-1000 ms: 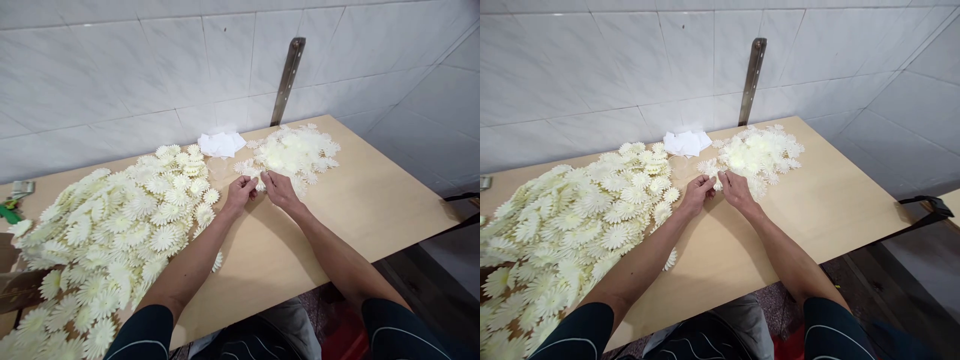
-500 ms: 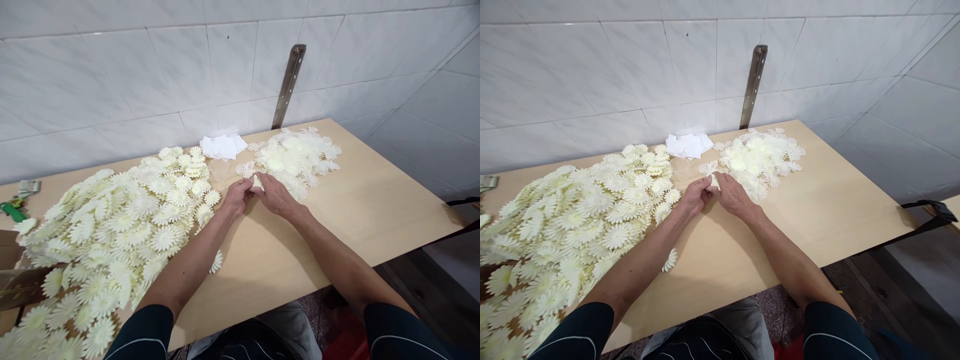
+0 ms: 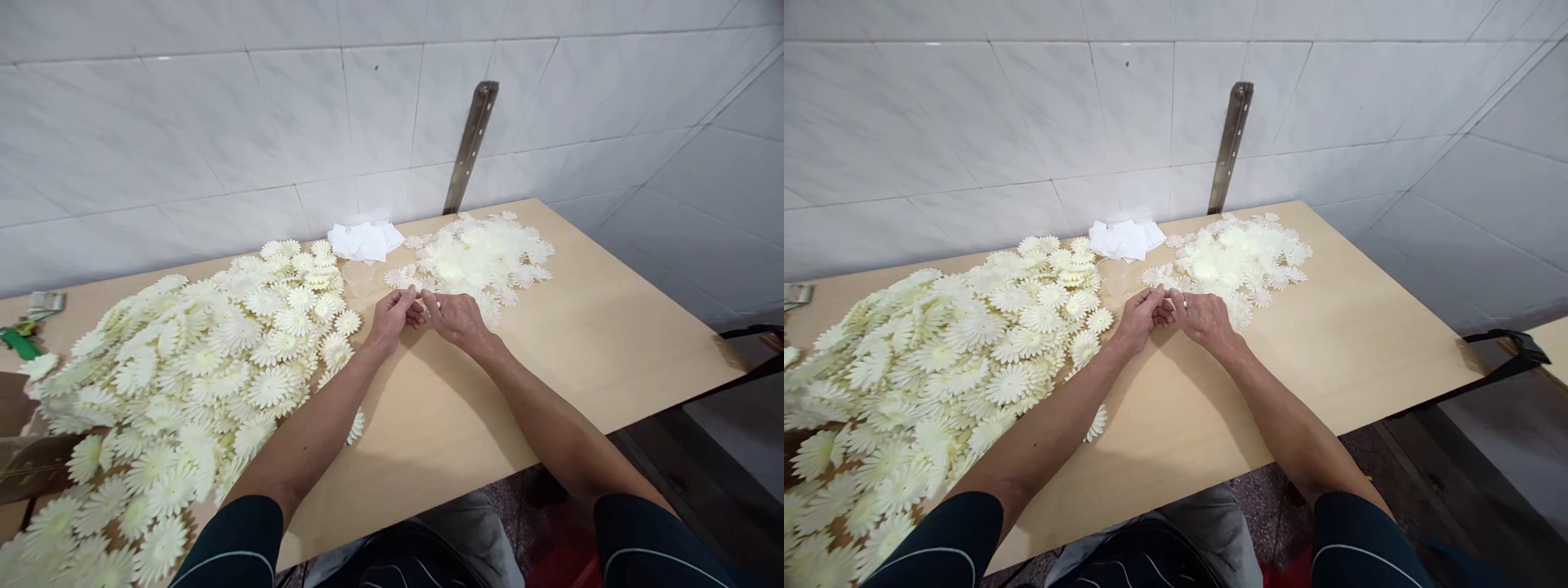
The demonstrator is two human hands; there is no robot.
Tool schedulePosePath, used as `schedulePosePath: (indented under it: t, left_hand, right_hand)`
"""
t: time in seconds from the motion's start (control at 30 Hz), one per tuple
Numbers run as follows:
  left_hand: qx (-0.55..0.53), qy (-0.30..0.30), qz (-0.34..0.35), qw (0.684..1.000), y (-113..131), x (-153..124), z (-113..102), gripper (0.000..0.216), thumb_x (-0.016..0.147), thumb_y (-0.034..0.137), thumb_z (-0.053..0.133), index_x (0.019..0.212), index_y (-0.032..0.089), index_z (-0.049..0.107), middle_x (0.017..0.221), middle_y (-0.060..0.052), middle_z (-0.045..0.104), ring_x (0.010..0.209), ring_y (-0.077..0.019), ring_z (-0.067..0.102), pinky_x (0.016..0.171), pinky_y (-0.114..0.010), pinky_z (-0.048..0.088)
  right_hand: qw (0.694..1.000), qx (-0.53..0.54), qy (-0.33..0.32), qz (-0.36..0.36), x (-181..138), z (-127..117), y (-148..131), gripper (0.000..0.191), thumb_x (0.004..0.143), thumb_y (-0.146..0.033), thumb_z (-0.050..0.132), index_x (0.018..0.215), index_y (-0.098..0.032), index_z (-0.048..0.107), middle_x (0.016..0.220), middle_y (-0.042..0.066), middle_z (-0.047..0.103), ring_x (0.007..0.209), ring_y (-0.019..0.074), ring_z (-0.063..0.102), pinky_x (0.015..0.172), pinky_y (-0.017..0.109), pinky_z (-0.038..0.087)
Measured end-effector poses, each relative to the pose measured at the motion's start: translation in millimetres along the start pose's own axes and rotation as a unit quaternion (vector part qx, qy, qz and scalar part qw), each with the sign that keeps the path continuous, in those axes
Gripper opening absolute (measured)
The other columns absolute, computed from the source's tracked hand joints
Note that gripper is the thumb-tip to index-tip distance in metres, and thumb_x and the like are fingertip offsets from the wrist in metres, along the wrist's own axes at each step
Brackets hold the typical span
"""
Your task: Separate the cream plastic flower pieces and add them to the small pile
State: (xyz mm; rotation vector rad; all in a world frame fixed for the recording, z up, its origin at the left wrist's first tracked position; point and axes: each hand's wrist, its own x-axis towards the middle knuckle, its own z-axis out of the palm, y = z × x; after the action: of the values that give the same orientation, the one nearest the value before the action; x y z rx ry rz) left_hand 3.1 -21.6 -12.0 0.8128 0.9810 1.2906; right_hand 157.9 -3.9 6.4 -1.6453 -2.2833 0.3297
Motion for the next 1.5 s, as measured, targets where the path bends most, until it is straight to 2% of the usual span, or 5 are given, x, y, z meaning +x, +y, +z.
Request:
schedulePosePath:
  t: [0.3,0.53,0.73,1.03,1.5]
  left_hand:
    - [0.009,0.013,-0.014,1.000,1.4,-0.6,0.4,0.040,0.090,0.050,0.090,0.082,0.015,0.072,0.072,-0.002,0.070,0.053,-0.0097,0.064,0.053,-0.023,0.047]
    - [0.001,0.005,-0.018,1.000,0.5,-0.1,0.6,0.036,0.093,0.045,0.088,0.082,0.014,0.072,0.073,-0.003,0.070,0.053,-0.0101,0.064,0.053,-0.023,0.045]
    - [-0.002,-0.003,-0.009,1.000,-2.8,1.5,-0.3,0.042,0.089,0.052,0.091,0.082,0.015,0.074,0.073,-0.004,0.071,0.055,-0.0114,0.065,0.054,-0.025,0.046]
    - [0.010,0.000,-0.004,1.000,-1.0,0.5,-1.6,0.042,0.089,0.053,0.090,0.080,0.015,0.072,0.072,-0.004,0.071,0.055,-0.0113,0.063,0.057,-0.025,0.047]
    - [0.007,-0.004,-0.006,1.000,-3.3,1.6,-0.9,0.044,0.086,0.055,0.092,0.081,0.016,0.072,0.074,-0.004,0.072,0.056,-0.0118,0.065,0.054,-0.024,0.046]
  right_hand:
    - [0.949,0.303,0.089,-0.004,0.7,-11.8,19.9,0.045,0.100,-0.060,0.065,0.116,-0.020,0.077,0.094,0.009,0.079,0.078,0.0240,0.069,0.070,0.036,0.054]
    - [0.848,0.524,0.054,0.054,2.1,-22.1,17.2,0.064,0.082,-0.085,0.080,0.088,-0.023,0.068,0.067,-0.004,0.051,0.048,0.0071,0.025,0.041,0.026,0.022]
    - [0.816,0.563,0.079,0.110,8.1,-11.6,10.5,0.067,0.085,-0.087,0.073,0.071,-0.029,0.044,0.053,-0.009,0.026,0.044,0.0092,0.020,0.040,0.026,0.021]
    - [0.792,0.604,-0.008,0.087,5.7,-17.4,12.0,0.046,0.067,-0.047,0.096,0.097,-0.026,0.068,0.100,0.004,0.071,0.073,0.0145,0.055,0.061,0.030,0.048]
    - [0.778,0.610,-0.044,0.142,11.1,-30.8,22.9,0.077,0.086,-0.100,0.059,0.068,-0.028,0.040,0.055,-0.006,0.034,0.045,0.0104,0.023,0.038,0.026,0.019]
